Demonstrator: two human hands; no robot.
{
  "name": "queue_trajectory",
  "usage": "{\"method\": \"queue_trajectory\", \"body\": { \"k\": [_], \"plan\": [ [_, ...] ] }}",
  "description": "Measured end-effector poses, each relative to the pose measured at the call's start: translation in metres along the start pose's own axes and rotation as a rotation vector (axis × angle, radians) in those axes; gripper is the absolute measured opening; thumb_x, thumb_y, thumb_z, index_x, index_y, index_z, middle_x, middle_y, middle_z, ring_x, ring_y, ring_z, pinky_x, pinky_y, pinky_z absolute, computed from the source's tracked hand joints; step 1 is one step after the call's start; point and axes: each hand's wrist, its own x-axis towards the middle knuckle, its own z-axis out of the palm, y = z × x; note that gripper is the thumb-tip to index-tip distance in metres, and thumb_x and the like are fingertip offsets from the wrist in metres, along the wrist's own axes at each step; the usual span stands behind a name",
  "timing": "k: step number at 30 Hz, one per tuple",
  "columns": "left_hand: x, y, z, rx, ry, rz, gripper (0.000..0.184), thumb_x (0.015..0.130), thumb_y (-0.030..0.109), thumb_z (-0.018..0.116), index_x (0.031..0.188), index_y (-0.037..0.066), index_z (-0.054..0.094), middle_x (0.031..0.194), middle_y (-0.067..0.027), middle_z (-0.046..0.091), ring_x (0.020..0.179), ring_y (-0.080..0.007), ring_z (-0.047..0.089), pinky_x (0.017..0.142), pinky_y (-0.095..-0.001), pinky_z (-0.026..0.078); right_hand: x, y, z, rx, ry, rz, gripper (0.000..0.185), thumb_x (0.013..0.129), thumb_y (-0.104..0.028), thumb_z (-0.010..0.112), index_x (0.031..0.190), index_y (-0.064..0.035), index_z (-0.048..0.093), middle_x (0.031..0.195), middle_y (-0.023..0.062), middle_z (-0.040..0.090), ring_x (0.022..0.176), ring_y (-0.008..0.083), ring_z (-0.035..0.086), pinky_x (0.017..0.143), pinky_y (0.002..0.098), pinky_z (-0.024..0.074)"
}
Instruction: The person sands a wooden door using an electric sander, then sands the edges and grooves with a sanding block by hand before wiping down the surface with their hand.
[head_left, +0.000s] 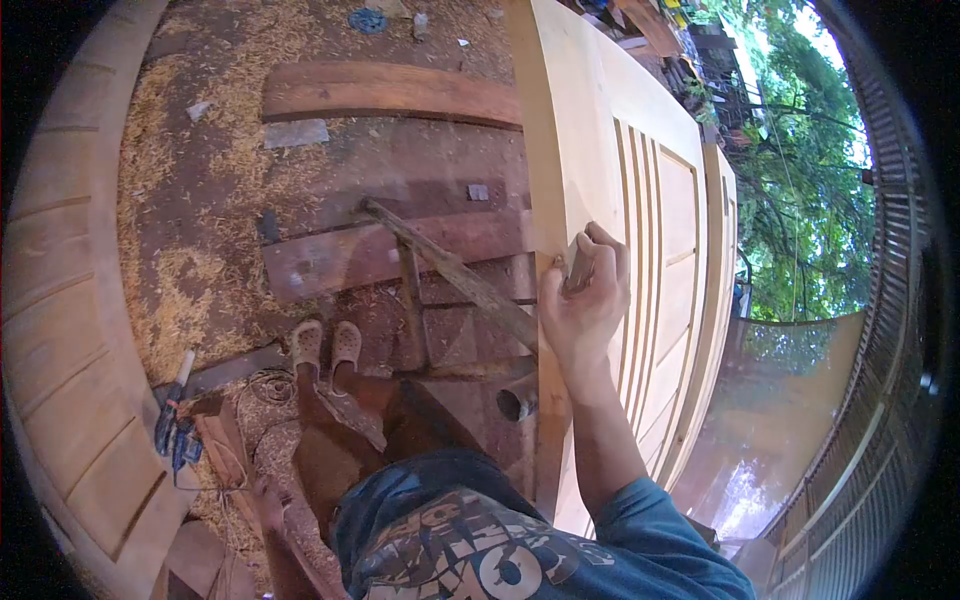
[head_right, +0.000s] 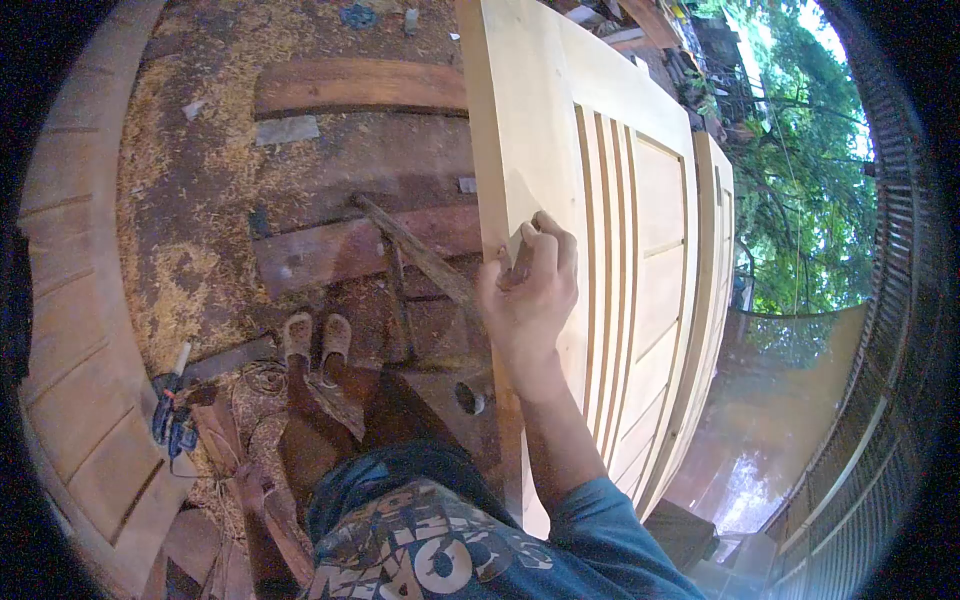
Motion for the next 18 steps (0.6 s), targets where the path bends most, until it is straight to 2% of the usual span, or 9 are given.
{"method": "queue_trajectory", "body": {
  "k": [2,5,8,11,17,18],
  "plan": [
    [-0.008,0.006,0.007,-0.064,0.062,-0.019,0.028,0.098,0.03,0.06,0.116,0.009,0.056,0.075,-0.0047,0.06,0.06,-0.0184,0.062,0.055,-0.0322,0.053,0.0,0.0,0.001,-0.016,0.006,-0.003,0.037,0.069,0.003,0.07,0.104,0.0019,0.055,0.117,0.0229,0.058,0.097,0.039,0.062,0.075,0.0447,0.0551],
    [0.001,0.002,0.0,-0.022,0.026,-0.045,0.03,0.096,0.029,0.063,0.117,0.009,0.055,0.075,-0.0046,0.06,0.06,-0.0177,0.061,0.054,-0.0318,0.052,-0.001,0.001,0.002,-0.054,0.02,-0.026,0.04,0.068,0.002,0.072,0.105,0.0008,0.056,0.117,0.0218,0.059,0.098,0.0395,0.062,0.075,0.0454,0.0551],
    [0.008,-0.002,-0.003,-0.075,0.035,-0.071,0.032,0.091,0.024,0.07,0.117,0.017,0.053,0.071,-0.0034,0.059,0.057,-0.0177,0.058,0.05,-0.0354,0.05,-0.002,0.002,0.002,-0.07,0.019,-0.036,0.043,0.067,0.001,0.074,0.105,-0.0001,0.056,0.118,0.0215,0.059,0.098,0.0402,0.062,0.075,0.046,0.0547],
    [0.013,-0.004,-0.006,-0.077,-0.023,-0.047,0.029,0.093,0.026,0.068,0.116,0.016,0.054,0.073,-0.0034,0.059,0.06,-0.0185,0.059,0.049,-0.0367,0.05,0.0,0.001,0.007,-0.087,0.02,-0.029,0.043,0.066,0.001,0.074,0.105,-0.0002,0.057,0.12,0.0217,0.059,0.098,0.0408,0.061,0.075,0.0463,0.0545],
    [0.062,-0.05,-0.025,-0.569,-0.323,0.036,0.022,0.091,0.016,0.068,0.109,0.011,0.058,0.072,-0.0036,0.058,0.055,-0.0161,0.059,0.044,-0.0297,0.047,-0.002,0.005,0.003,-0.049,0.0,0.003,0.041,0.065,-0.001,0.075,0.103,-0.0003,0.059,0.122,0.0217,0.06,0.097,0.0396,0.062,0.076,0.0459,0.0546],
    [0.062,-0.052,-0.023,-0.473,-0.256,0.061,0.021,0.09,0.014,0.067,0.109,0.011,0.058,0.072,-0.0036,0.058,0.055,-0.0159,0.059,0.044,-0.0293,0.047,-0.003,0.006,0.004,-0.05,0.01,-0.005,0.041,0.065,-0.002,0.075,0.103,-0.0002,0.059,0.121,0.0215,0.06,0.097,0.0392,0.062,0.076,0.0456,0.0547]
  ]
}}
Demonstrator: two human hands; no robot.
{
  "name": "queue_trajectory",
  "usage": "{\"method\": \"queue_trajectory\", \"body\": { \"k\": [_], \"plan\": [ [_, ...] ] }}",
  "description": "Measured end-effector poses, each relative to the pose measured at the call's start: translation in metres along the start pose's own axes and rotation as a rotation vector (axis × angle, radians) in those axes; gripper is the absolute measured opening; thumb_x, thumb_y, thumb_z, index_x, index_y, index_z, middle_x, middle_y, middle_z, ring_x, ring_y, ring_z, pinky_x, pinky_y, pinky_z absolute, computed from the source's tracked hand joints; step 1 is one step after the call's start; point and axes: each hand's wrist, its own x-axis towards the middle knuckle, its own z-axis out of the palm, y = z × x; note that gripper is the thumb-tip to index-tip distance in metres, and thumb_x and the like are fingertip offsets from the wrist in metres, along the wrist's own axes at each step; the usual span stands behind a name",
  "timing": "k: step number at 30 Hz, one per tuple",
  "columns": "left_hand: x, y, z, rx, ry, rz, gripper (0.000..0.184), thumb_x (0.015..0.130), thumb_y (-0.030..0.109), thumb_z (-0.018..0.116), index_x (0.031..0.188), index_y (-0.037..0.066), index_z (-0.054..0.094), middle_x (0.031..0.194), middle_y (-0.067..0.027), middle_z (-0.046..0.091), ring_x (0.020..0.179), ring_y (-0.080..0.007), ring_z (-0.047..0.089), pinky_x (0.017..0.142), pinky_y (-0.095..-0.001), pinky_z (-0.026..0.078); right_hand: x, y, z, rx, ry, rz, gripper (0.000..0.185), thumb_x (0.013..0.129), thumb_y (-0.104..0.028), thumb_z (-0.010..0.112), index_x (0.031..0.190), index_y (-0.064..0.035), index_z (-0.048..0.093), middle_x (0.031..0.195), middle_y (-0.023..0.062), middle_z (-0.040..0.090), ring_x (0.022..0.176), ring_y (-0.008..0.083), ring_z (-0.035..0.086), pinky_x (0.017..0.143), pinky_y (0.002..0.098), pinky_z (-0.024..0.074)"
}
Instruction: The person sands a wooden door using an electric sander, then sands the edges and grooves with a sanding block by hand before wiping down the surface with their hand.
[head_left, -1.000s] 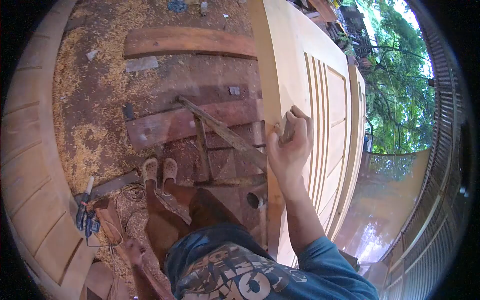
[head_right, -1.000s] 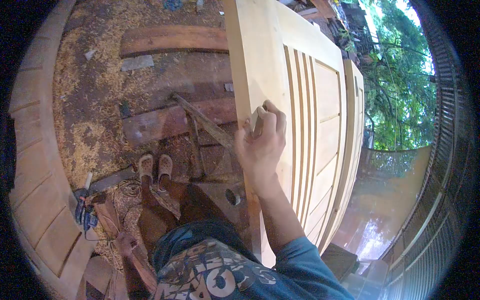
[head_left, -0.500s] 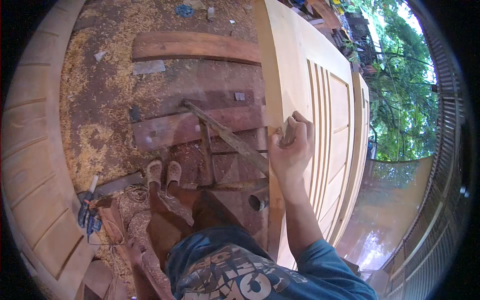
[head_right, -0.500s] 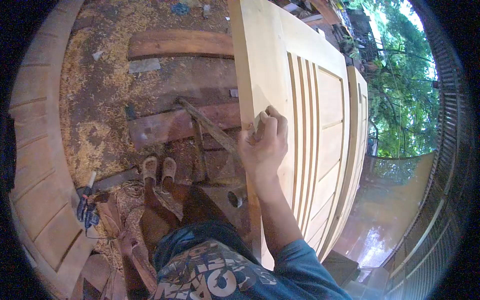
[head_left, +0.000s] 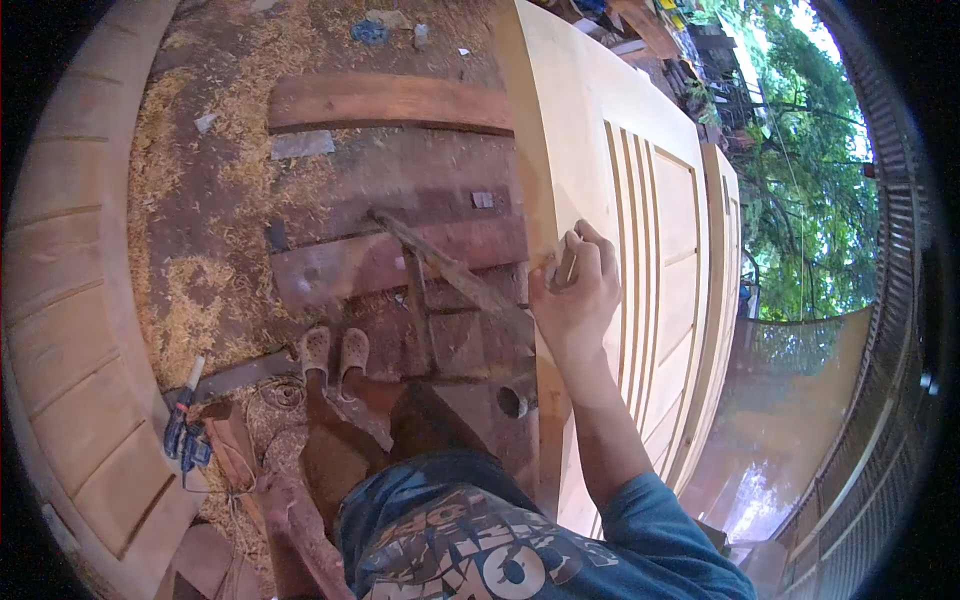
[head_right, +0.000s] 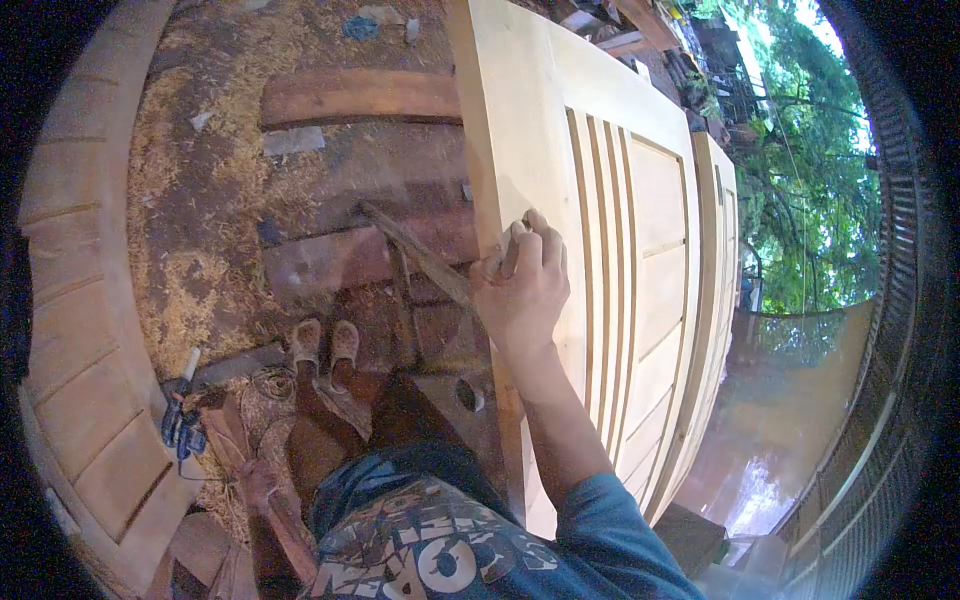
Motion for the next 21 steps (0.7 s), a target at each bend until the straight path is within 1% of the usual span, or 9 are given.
{"method": "queue_trajectory", "body": {
  "k": [4,6,8,11,14,15,16,19,21],
  "plan": [
    [-0.002,-0.015,0.015,0.407,0.3,0.181,0.018,0.09,0.012,0.066,0.106,0.01,0.059,0.071,-0.0037,0.058,0.053,-0.0152,0.058,0.044,-0.0285,0.047,0.002,-0.004,-0.004,0.011,-0.021,0.01,0.043,0.064,-0.002,0.076,0.103,0.0003,0.06,0.121,0.0205,0.061,0.097,0.038,0.063,0.077,0.044,0.0557],
    [-0.008,-0.01,0.02,0.349,0.286,0.187,0.015,0.09,0.014,0.066,0.103,0.01,0.059,0.072,-0.004,0.059,0.053,-0.0152,0.058,0.045,-0.0288,0.048,0.002,-0.003,-0.008,0.021,-0.028,0.011,0.037,0.067,0.001,0.074,0.102,0.0035,0.063,0.119,0.0211,0.063,0.092,0.0343,0.067,0.071,0.0392,0.0577],
    [-0.026,0.022,0.02,0.031,0.067,0.074,0.012,0.091,0.017,0.066,0.099,0.009,0.06,0.073,-0.0046,0.06,0.053,-0.0156,0.058,0.047,-0.0293,0.049,0.002,-0.001,-0.009,0.031,-0.02,-0.006,0.034,0.068,0.002,0.072,0.101,0.0049,0.064,0.118,0.0214,0.064,0.088,0.0323,0.07,0.067,0.0368,0.0589],
    [-0.051,0.046,0.061,0.436,0.296,-0.016,0.013,0.092,0.021,0.067,0.099,0.01,0.065,0.073,-0.0054,0.063,0.057,-0.0159,0.061,0.048,-0.0291,0.05,0.002,0.0,-0.007,0.032,0.006,-0.038,0.034,0.069,0.002,0.072,0.101,0.0043,0.064,0.117,0.0212,0.064,0.089,0.0317,0.07,0.067,0.0369,0.0593],
    [-0.043,0.044,0.044,0.46,0.267,0.094,0.024,0.09,0.023,0.068,0.109,0.008,0.068,0.072,-0.0074,0.066,0.06,-0.0189,0.064,0.053,-0.0323,0.052,0.005,-0.002,-0.006,-0.008,0.026,-0.044,0.031,0.07,0.002,0.071,0.1,0.0035,0.064,0.116,0.0206,0.065,0.091,0.0315,0.07,0.07,0.0373,0.0593],
    [-0.048,0.051,0.052,0.775,0.271,0.192,0.028,0.088,0.024,0.068,0.111,0.008,0.068,0.071,-0.0082,0.066,0.06,-0.0198,0.064,0.054,-0.0337,0.053,0.006,-0.004,-0.006,-0.033,0.037,-0.054,0.03,0.071,0.002,0.071,0.099,0.0032,0.063,0.116,0.0202,0.065,0.091,0.0315,0.07,0.072,0.0373,0.0592],
    [-0.05,0.054,0.056,0.919,0.268,0.267,0.025,0.089,0.024,0.068,0.108,0.008,0.068,0.07,-0.0078,0.066,0.06,-0.0191,0.063,0.053,-0.0333,0.052,0.007,-0.007,-0.005,-0.048,0.045,-0.068,0.029,0.071,0.002,0.071,0.099,0.003,0.063,0.116,0.0198,0.065,0.092,0.0314,0.07,0.073,0.0372,0.0592],
    [-0.05,0.052,0.064,0.745,0.251,0.285,0.02,0.089,0.023,0.068,0.099,0.007,0.068,0.067,-0.0065,0.063,0.057,-0.0167,0.061,0.049,-0.0319,0.049,-0.002,0.01,0.011,0.061,0.078,-0.027,0.035,0.064,-0.002,0.078,0.095,-0.0022,0.062,0.115,0.0201,0.064,0.1,0.0363,0.065,0.085,0.0424,0.0556],
    [-0.055,0.053,0.078,0.589,0.274,0.26,0.017,0.089,0.023,0.068,0.094,0.006,0.068,0.065,-0.0056,0.061,0.056,-0.0151,0.06,0.047,-0.0311,0.047,-0.002,0.012,0.003,0.12,-0.012,-0.003,0.032,0.067,-0.003,0.078,0.095,-0.0026,0.062,0.118,0.0194,0.064,0.103,0.034,0.066,0.088,0.0417,0.0554]
  ]
}}
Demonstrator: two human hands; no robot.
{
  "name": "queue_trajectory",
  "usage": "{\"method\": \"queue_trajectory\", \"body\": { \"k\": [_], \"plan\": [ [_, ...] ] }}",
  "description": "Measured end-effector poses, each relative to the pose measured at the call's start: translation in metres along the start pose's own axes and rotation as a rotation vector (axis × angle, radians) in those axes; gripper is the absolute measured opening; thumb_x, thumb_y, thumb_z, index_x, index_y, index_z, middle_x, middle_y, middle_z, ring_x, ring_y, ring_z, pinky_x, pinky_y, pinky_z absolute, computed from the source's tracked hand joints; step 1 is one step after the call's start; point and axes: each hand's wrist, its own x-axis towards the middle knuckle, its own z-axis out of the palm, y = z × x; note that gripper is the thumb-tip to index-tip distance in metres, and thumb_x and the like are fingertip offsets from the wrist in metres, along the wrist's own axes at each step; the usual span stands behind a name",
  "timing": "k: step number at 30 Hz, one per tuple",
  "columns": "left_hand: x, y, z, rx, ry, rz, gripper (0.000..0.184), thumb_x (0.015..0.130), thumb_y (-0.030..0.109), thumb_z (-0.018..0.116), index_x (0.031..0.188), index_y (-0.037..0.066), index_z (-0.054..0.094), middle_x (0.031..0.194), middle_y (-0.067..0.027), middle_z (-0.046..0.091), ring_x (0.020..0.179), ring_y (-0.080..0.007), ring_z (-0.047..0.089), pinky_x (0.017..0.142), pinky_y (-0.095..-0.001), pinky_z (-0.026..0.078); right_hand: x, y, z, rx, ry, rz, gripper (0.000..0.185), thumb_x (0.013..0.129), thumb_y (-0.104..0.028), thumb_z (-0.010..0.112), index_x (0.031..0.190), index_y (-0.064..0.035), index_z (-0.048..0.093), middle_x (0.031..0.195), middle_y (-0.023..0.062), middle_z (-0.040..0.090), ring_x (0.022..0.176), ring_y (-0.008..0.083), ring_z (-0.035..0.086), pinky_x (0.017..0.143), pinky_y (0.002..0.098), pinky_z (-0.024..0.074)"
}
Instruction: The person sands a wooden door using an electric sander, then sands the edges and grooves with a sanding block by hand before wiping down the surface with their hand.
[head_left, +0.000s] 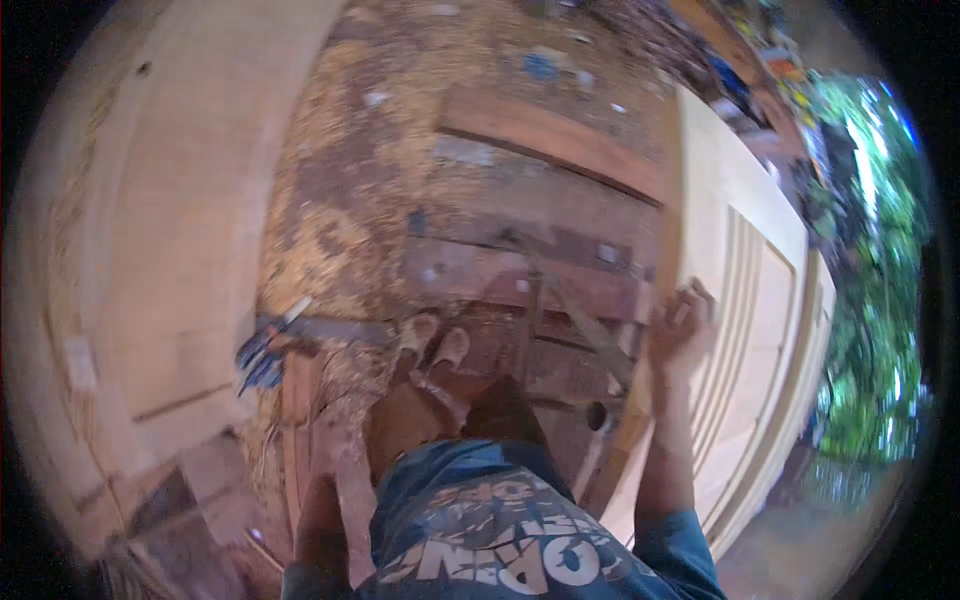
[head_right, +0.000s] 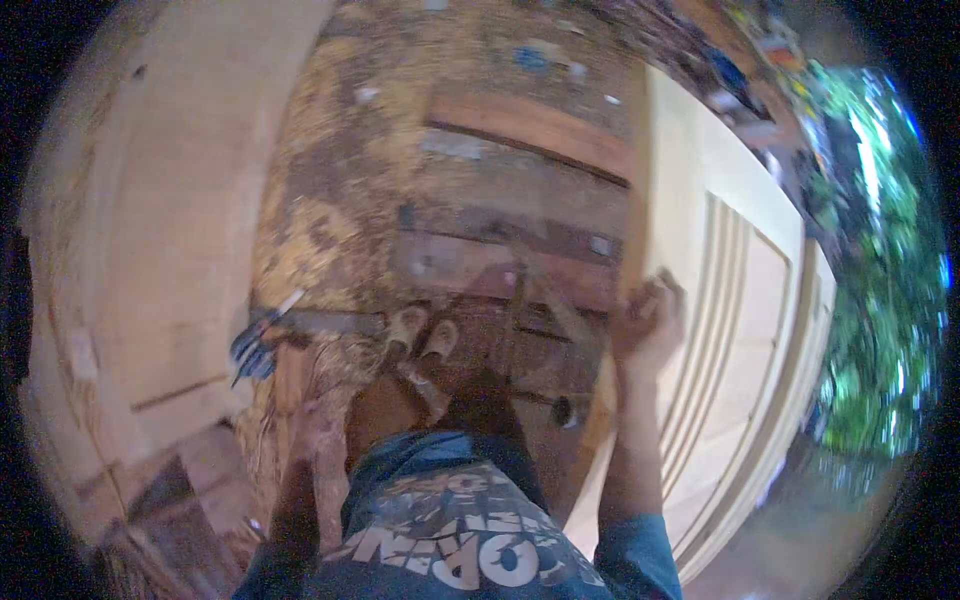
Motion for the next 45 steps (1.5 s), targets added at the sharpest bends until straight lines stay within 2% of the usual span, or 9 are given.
{"method": "queue_trajectory", "body": {
  "k": [7,12,15,19,21,23,25,36,45],
  "plan": [
    [-0.005,-0.009,-0.003,-0.359,0.007,-0.037,0.016,0.09,0.019,0.066,0.084,0.005,0.066,0.062,-0.0038,0.058,0.052,-0.013,0.058,0.041,-0.0294,0.043,0.012,-0.008,-0.003,-0.141,-0.008,-0.062,0.024,0.07,-0.003,0.074,0.09,-0.0004,0.061,0.105,0.0193,0.063,0.093,0.0395,0.063,0.081,0.047,0.0521],
    [-0.04,0.003,-0.018,-0.257,0.094,0.046,0.012,0.089,0.015,0.066,0.09,0.003,0.066,0.069,-0.0042,0.062,0.058,-0.0153,0.061,0.046,-0.032,0.048,0.014,-0.013,-0.001,-0.185,0.014,-0.129,0.025,0.068,-0.003,0.072,0.088,-0.0025,0.057,0.09,0.0171,0.056,0.08,0.0386,0.058,0.069,0.0477,0.0481],
    [0.0,-0.073,-0.01,0.298,0.289,0.17,0.01,0.088,0.013,0.062,0.092,0.004,0.066,0.072,-0.0042,0.062,0.063,-0.0175,0.063,0.053,-0.034,0.053,0.015,-0.007,-0.007,-0.144,-0.032,-0.142,0.023,0.069,-0.005,0.07,0.087,-0.0029,0.056,0.089,0.0171,0.055,0.079,0.0387,0.057,0.069,0.0482,0.0474],
    [-0.019,-0.077,-0.026,-0.553,-0.021,0.187,0.006,0.087,0.012,0.062,0.085,0.006,0.064,0.069,-0.0049,0.06,0.057,-0.0206,0.062,0.051,-0.0365,0.054,0.014,-0.016,-0.005,-0.106,-0.014,-0.031,0.015,0.074,-0.004,0.065,0.085,-0.0013,0.055,0.09,0.0181,0.055,0.084,0.0402,0.056,0.073,0.0498,0.0467],
    [0.001,-0.09,-0.026,-0.234,0.012,0.041,0.023,0.088,0.022,0.071,0.079,0.003,0.061,0.063,-0.0059,0.06,0.053,-0.0208,0.061,0.044,-0.0378,0.051,0.015,-0.024,-0.007,-0.101,-0.015,0.057,0.012,0.076,-0.002,0.061,0.085,-0.0005,0.053,0.093,0.0191,0.054,0.088,0.0414,0.056,0.076,0.0504,0.0464],
    [-0.013,-0.073,-0.023,-0.195,0.093,0.35,0.021,0.085,0.019,0.075,0.092,0.005,0.06,0.065,-0.0107,0.061,0.051,-0.0246,0.061,0.043,-0.041,0.051,0.012,-0.024,-0.01,-0.009,-0.008,0.039,0.018,0.073,0.002,0.059,0.089,0.0006,0.053,0.099,0.0206,0.053,0.092,0.0426,0.054,0.078,0.0507,0.0465],
    [-0.017,-0.065,-0.025,-0.645,0.109,-0.228,0.021,0.085,0.015,0.073,0.097,0.006,0.059,0.067,-0.0093,0.061,0.051,-0.0245,0.061,0.043,-0.0397,0.052,0.009,-0.015,-0.001,-0.006,0.015,0.035,0.022,0.071,0.003,0.059,0.092,0.0008,0.053,0.1,0.0203,0.054,0.093,0.0427,0.054,0.078,0.0515,0.0468],
    [-0.009,0.045,-0.055,-0.124,-0.001,0.058,0.013,0.086,0.014,0.069,0.091,0.005,0.06,0.064,-0.0087,0.059,0.05,-0.0221,0.059,0.042,-0.0377,0.051,0.006,-0.007,-0.006,0.029,-0.164,0.088,0.034,0.069,-0.003,0.068,0.101,-0.0001,0.06,0.117,0.0224,0.053,0.107,0.0451,0.052,0.088,0.0507,0.05],
    [-0.019,0.094,-0.042,0.25,-0.095,0.13,0.01,0.088,0.014,0.065,0.085,0.004,0.061,0.062,-0.0081,0.058,0.048,-0.0201,0.058,0.041,-0.0361,0.05,0.002,-0.01,-0.005,0.016,-0.011,0.03,0.042,0.067,-0.006,0.071,0.104,0.007,0.057,0.113,0.0234,0.053,0.11,0.0403,0.052,0.093,0.0458,0.0499]
  ]
}}
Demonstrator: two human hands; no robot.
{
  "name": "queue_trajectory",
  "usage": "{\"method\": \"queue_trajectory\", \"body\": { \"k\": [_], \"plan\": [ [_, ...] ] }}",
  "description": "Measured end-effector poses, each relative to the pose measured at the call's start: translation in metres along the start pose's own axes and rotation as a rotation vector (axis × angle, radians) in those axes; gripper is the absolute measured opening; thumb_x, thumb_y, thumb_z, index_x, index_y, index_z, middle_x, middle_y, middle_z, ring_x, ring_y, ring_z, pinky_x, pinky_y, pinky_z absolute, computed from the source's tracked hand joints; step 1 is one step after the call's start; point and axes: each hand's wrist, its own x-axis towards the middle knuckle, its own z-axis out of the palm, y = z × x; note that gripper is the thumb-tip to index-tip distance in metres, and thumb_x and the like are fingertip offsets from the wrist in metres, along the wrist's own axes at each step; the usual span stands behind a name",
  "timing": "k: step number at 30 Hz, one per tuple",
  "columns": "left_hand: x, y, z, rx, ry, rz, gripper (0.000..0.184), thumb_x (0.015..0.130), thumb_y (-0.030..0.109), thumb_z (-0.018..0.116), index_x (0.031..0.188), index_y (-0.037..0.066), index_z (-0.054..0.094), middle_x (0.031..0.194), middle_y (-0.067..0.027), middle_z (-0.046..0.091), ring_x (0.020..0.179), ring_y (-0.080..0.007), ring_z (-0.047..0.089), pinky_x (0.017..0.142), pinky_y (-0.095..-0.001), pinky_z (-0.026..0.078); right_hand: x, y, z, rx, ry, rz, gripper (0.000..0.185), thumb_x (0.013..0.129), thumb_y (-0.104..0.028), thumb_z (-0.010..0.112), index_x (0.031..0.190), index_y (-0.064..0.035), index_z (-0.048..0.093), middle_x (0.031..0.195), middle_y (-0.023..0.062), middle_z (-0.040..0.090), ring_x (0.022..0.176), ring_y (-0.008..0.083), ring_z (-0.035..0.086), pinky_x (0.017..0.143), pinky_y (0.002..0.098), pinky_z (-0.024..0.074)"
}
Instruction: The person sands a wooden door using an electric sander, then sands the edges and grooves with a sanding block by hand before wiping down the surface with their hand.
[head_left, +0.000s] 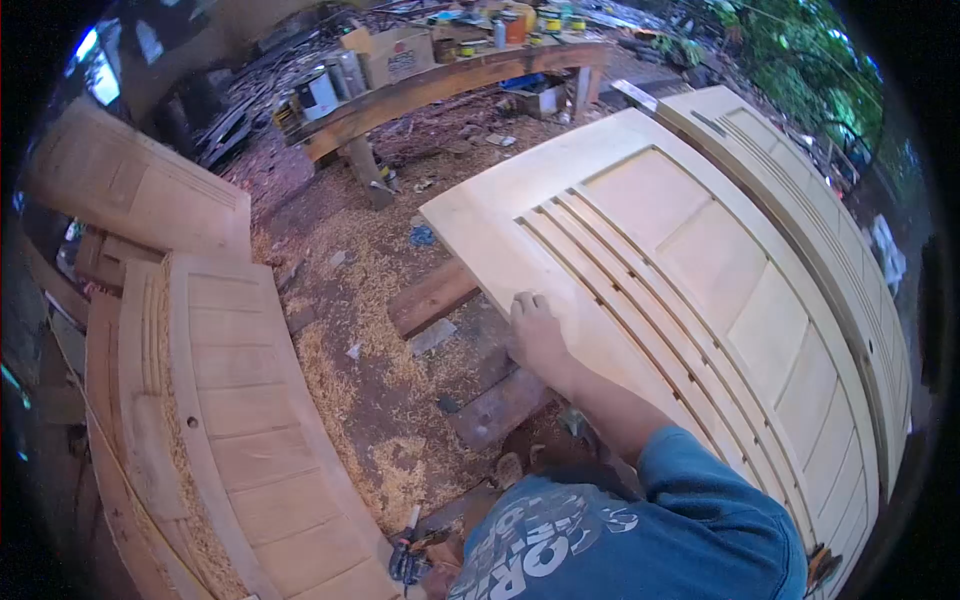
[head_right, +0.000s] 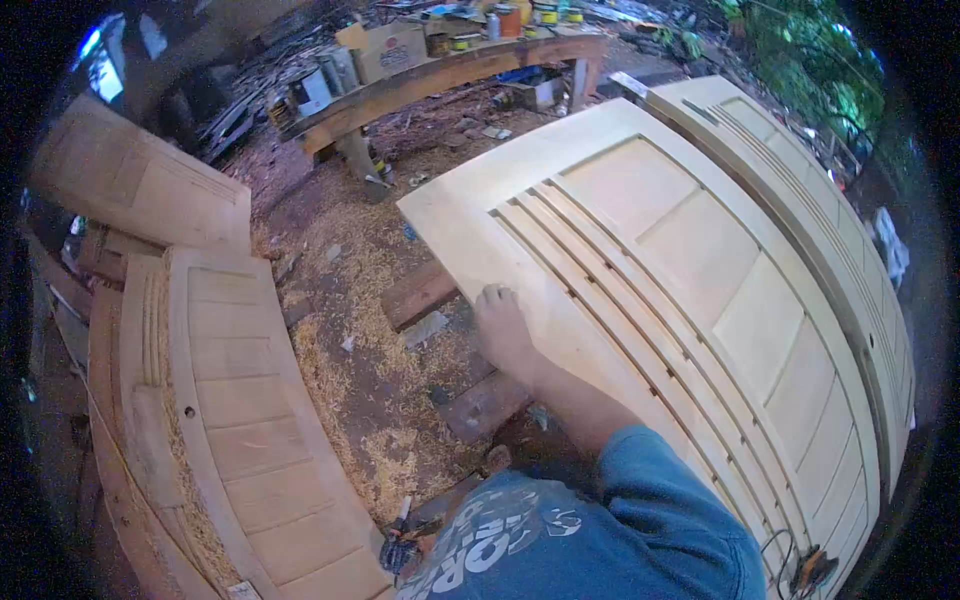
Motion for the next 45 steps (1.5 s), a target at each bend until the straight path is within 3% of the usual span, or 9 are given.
{"method": "queue_trajectory", "body": {
  "k": [6,18,24,26,29,32,36,39,45],
  "plan": [
    [-0.008,0.025,-0.011,0.162,-0.023,0.128,0.012,0.088,0.013,0.062,0.081,0.004,0.062,0.06,-0.0078,0.058,0.047,-0.0187,0.057,0.041,-0.035,0.05,0.002,-0.008,-0.006,-0.023,-0.024,0.039,0.041,0.069,-0.009,0.07,0.104,0.0057,0.056,0.115,0.0194,0.053,0.113,0.0382,0.052,0.094,0.0446,0.0514],
    [-0.086,0.099,-0.008,0.498,0.012,0.184,0.026,0.091,0.017,0.057,0.072,0.001,0.062,0.055,-0.0071,0.056,0.043,-0.0164,0.053,0.039,-0.0321,0.045,-0.061,0.079,-0.037,0.349,-0.143,-0.223,0.066,0.092,-0.033,0.059,0.144,0.003,0.039,0.15,0.0254,0.037,0.146,0.0374,0.028,0.12,0.0544,0.0181],
    [-0.1,0.046,-0.002,0.342,0.032,0.094,0.022,0.092,0.017,0.057,0.078,0.001,0.062,0.058,-0.0077,0.057,0.046,-0.0171,0.056,0.04,-0.0312,0.046,-0.114,0.086,-0.079,0.124,-0.148,0.139,0.068,0.093,-0.035,0.056,0.146,0.0047,0.037,0.149,0.0204,0.042,0.145,0.0391,0.029,0.121,0.0573,0.0149],
    [-0.101,0.043,0.004,0.354,0.018,0.076,0.021,0.093,0.017,0.058,0.08,0.001,0.062,0.059,-0.0079,0.058,0.047,-0.0173,0.056,0.041,-0.0309,0.046,-0.128,0.055,-0.088,0.179,-0.413,-0.119,0.067,0.092,-0.035,0.057,0.147,-0.0017,0.039,0.151,0.0149,0.042,0.147,0.0347,0.027,0.121,0.056,0.0152],
    [-0.095,0.051,0.008,0.375,-0.012,0.088,0.02,0.093,0.017,0.058,0.083,0.001,0.062,0.061,-0.0082,0.058,0.048,-0.0177,0.058,0.041,-0.0305,0.046,-0.159,0.059,-0.066,0.491,-0.289,-0.501,0.063,0.091,-0.035,0.059,0.147,-0.0105,0.043,0.156,0.0103,0.038,0.149,0.0301,0.026,0.122,0.0555,0.0133],
    [-0.083,0.073,0.007,0.372,-0.038,0.12,0.019,0.093,0.018,0.058,0.087,0.001,0.062,0.063,-0.0085,0.059,0.05,-0.018,0.059,0.042,-0.03,0.046,-0.148,0.12,-0.089,0.23,-0.408,-0.263,0.064,0.097,-0.035,0.052,0.154,-0.0143,0.033,0.163,0.0095,0.024,0.151,0.0321,0.019,0.122,0.0552,0.0106],
    [-0.079,0.116,0.011,0.226,-0.026,0.117,0.018,0.094,0.018,0.058,0.091,0.001,0.062,0.065,-0.0089,0.06,0.052,-0.0185,0.061,0.043,-0.0294,0.047,-0.138,0.196,-0.111,-0.039,-0.004,0.52,0.071,0.094,-0.04,0.057,0.148,0.0016,0.038,0.16,0.0268,0.022,0.15,0.0387,0.018,0.121,0.0579,0.0059],
    [-0.076,0.131,0.016,0.075,0.07,0.01,0.017,0.094,0.017,0.059,0.098,0.001,0.061,0.068,-0.0085,0.06,0.054,-0.0188,0.062,0.044,-0.0299,0.049,-0.142,0.171,-0.116,0.09,-0.161,0.582,0.075,0.093,-0.042,0.058,0.148,0.0035,0.036,0.16,0.0292,0.018,0.15,0.0415,0.015,0.122,0.0571,0.0056],
    [-0.061,0.125,0.011,0.098,0.086,-0.039,0.016,0.092,0.013,0.06,0.101,-0.001,0.06,0.072,-0.0082,0.06,0.055,-0.02,0.063,0.047,-0.0322,0.053,-0.189,0.09,-0.111,0.437,-0.466,-0.319,0.074,0.092,-0.047,0.058,0.153,-0.012,0.035,0.159,0.0148,0.032,0.15,0.0314,0.023,0.121,0.0561,0.0133]
  ]
}}
